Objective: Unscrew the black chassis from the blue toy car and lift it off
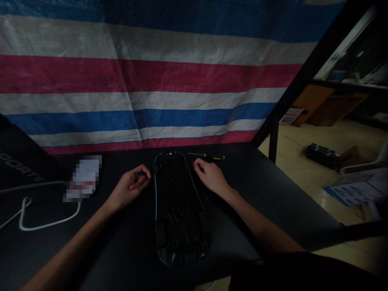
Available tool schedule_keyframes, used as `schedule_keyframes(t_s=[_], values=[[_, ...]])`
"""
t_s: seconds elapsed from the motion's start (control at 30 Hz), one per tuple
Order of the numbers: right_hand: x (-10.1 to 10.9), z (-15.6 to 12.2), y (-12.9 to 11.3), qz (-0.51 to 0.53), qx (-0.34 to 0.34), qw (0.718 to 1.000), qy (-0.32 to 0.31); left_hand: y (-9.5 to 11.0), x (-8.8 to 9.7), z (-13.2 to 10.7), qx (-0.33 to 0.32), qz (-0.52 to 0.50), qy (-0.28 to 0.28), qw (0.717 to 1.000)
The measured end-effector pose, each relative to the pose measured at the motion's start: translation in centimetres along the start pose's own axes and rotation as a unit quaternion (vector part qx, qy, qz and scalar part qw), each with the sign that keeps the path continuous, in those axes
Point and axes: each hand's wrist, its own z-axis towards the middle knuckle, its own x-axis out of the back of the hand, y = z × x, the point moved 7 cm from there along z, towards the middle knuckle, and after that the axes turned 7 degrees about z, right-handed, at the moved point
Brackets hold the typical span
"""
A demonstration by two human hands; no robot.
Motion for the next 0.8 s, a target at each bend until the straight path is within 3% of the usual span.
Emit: schedule_keyframes(t_s=[0.43, 0.6, 0.73, 0.8], values=[[0.0, 0.0, -0.3, -0.016, 0.006, 1.000, -0.024, 1.1, 0.3, -0.2, 0.001, 0.049, -0.004, 0.999], [0.2, -0.2, -1.1, -0.033, 0.025, 0.998, -0.048, 2.0, 1.4, -0.2, 0.013, 0.103, 0.052, 0.993], [0.5, -0.6, -1.7, -0.045, 0.046, 0.995, -0.071, 5.4, 3.0, -0.4, 0.015, 0.129, 0.142, 0.981], [0.4, -0.8, -1.9, -0.044, 0.059, 0.994, -0.083, 8.4, 2.6, 0.1, -0.017, 0.141, 0.106, 0.984]])
